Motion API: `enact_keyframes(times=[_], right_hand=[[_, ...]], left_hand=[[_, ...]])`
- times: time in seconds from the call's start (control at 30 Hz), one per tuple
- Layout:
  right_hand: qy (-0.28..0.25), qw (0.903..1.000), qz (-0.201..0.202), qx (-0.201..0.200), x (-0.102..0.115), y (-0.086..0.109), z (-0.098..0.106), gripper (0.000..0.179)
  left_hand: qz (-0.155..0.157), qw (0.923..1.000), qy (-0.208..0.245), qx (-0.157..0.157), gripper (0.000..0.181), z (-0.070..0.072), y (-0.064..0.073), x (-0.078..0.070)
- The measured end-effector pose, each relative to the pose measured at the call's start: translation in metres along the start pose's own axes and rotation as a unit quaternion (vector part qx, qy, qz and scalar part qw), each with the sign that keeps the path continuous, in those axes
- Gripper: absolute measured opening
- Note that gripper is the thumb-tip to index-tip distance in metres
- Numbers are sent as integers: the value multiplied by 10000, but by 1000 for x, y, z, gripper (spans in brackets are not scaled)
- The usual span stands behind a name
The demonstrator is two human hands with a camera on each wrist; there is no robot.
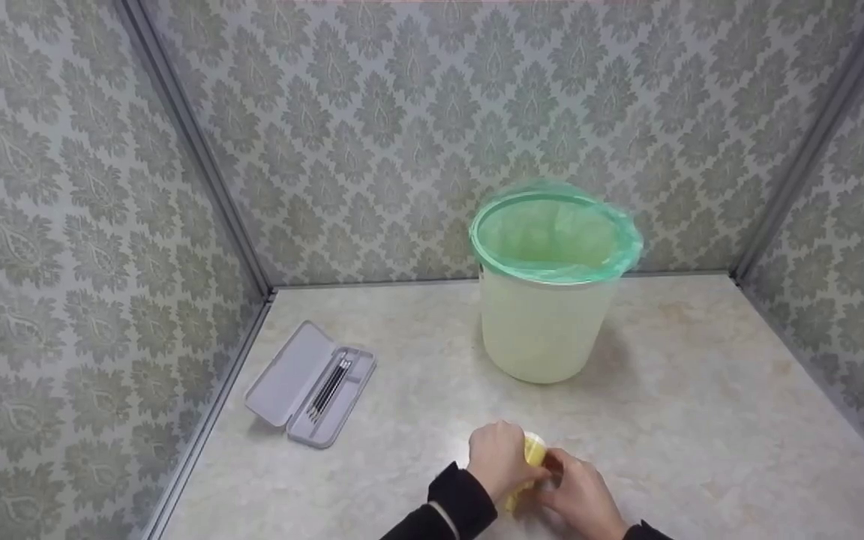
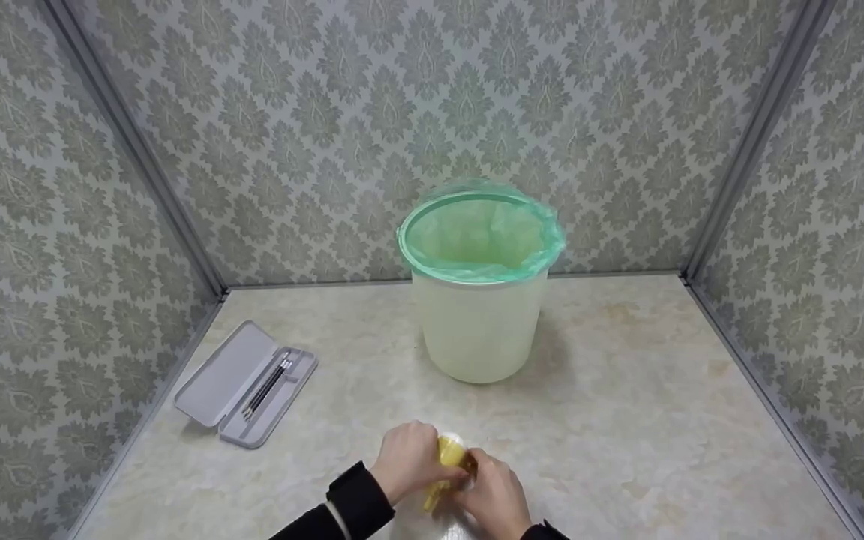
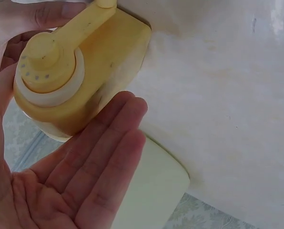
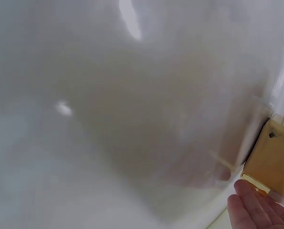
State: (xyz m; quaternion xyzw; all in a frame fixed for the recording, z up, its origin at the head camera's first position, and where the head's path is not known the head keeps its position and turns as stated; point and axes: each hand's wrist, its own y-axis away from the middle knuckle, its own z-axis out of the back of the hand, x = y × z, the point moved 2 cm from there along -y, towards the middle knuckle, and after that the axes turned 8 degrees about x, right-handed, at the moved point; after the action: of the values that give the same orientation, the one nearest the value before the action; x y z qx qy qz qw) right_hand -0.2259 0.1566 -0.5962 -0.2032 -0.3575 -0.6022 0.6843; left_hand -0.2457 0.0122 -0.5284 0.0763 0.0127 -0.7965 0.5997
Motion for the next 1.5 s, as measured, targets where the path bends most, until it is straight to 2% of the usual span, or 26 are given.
enact_keyframes(times=[0.27, 0.47, 0.6, 0.7, 0.87, 1.0, 1.13, 1.37, 1.5], right_hand=[[-270, 9995, 155, 77, 3, -3, 2, 45], [-415, 9979, 415, 284, 1, -9, 7, 54], [-374, 9947, 716, 635, 1, -16, 11, 63], [-441, 9889, 957, 1048, 2, -20, 14, 67], [-381, 9780, 1489, 1413, 6, -28, 15, 66], [-202, 9738, 1779, 1402, 9, -35, 11, 64], [-148, 9693, 2025, 1386, 11, -41, 6, 63], [-62, 9665, 2189, 1341, 14, -47, -6, 55], [-262, 9657, 2231, 1306, 14, -50, -10, 48]], left_hand=[[-260, 9991, 244, -218, 46, 6, -1, 11], [-508, 9980, 266, -266, 40, 13, -2, 22], [-772, 9965, 120, -290, 40, 19, -3, 30], [-933, 9953, 12, -248, 38, 23, -4, 37], [-1014, 9945, -261, -51, 39, 27, -5, 46], [-1105, 9929, -412, 157, 38, 30, -6, 50], [-1203, 9916, -363, 321, 33, 31, -7, 53], [-1176, 9922, -206, 351, 35, 29, -8, 56], [-1167, 9925, -106, 351, 36, 29, -7, 56]])
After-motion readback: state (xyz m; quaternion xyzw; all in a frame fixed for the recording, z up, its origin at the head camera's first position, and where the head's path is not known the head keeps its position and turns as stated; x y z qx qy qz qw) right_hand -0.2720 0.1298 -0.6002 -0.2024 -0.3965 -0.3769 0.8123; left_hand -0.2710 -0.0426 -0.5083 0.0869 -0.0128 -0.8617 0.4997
